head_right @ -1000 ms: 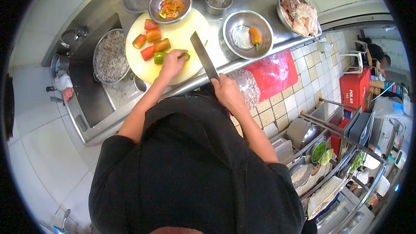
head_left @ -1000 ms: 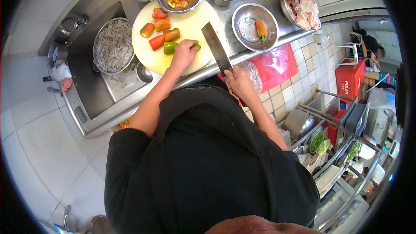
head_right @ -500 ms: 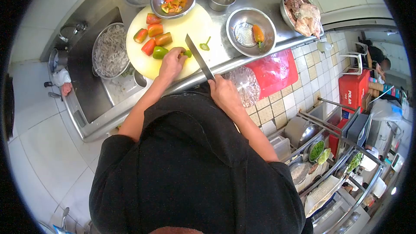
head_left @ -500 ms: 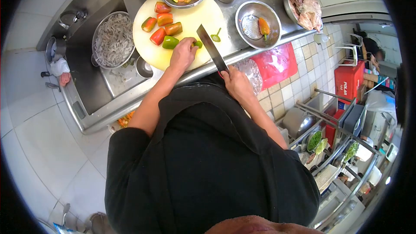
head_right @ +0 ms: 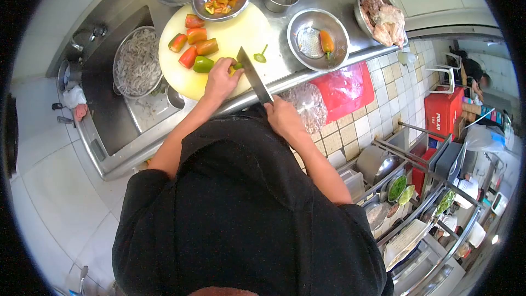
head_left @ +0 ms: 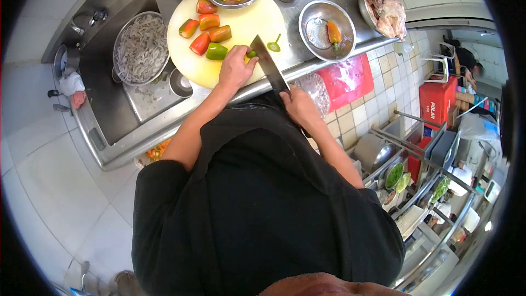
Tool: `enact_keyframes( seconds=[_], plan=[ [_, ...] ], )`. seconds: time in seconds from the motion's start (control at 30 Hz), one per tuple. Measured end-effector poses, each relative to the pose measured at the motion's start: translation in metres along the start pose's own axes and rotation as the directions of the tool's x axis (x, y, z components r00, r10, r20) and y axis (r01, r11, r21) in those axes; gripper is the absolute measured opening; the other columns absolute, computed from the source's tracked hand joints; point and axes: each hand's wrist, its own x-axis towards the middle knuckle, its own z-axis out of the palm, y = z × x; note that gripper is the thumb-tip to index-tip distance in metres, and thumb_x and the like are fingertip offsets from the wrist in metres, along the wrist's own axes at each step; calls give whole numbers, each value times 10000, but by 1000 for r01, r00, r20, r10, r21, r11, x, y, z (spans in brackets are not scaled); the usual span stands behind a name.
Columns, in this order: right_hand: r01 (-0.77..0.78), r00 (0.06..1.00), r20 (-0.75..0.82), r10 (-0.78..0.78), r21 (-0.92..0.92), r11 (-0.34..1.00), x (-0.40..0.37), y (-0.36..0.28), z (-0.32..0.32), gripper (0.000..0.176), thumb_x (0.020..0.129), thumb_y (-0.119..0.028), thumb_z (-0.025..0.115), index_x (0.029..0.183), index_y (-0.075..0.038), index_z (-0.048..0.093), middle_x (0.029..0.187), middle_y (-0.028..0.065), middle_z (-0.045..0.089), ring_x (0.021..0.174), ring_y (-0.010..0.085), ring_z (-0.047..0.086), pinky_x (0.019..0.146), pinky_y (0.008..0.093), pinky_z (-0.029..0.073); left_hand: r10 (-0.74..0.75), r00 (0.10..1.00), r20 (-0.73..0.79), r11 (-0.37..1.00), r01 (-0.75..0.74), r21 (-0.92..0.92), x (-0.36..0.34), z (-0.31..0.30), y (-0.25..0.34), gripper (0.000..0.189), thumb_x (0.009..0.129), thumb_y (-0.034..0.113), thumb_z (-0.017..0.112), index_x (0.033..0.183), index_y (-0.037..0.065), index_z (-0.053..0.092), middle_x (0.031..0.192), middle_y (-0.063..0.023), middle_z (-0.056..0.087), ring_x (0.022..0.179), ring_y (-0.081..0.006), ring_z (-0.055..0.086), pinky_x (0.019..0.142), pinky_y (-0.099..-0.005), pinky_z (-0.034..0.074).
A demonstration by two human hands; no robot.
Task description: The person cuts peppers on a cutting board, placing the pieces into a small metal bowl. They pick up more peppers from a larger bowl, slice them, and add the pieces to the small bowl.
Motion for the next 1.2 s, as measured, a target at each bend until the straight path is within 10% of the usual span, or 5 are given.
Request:
enact_keyframes(
  seconds=[0.83, 1.2],
  plan=[
    [172, 985, 9, -175, -241, 955, 7, -6, -20, 240, 1017, -246, 573, 1012, -13, 629, 786, 285, 690, 769, 479, 692, 718, 582, 553, 99, 995, -23, 994, -98, 45, -2, 1, -18, 178, 812, 70, 761, 925, -29, 665, 915, -209, 671, 917, -401, 649, 839, -466, 527],
    [56, 996, -65, -53, 42, 998, 9, 8, -60, 320, 1003, -279, 605, 1006, 39, 634, 901, 344, 661, 922, 529, 643, 811, 588, 478, 106, 988, 110, 986, -118, 118, 14, 11, -1, 291, 859, 152, 743, 1113, 17, 701, 1140, -202, 639, 946, -394, 662, 861, -479, 541]
  ],
)
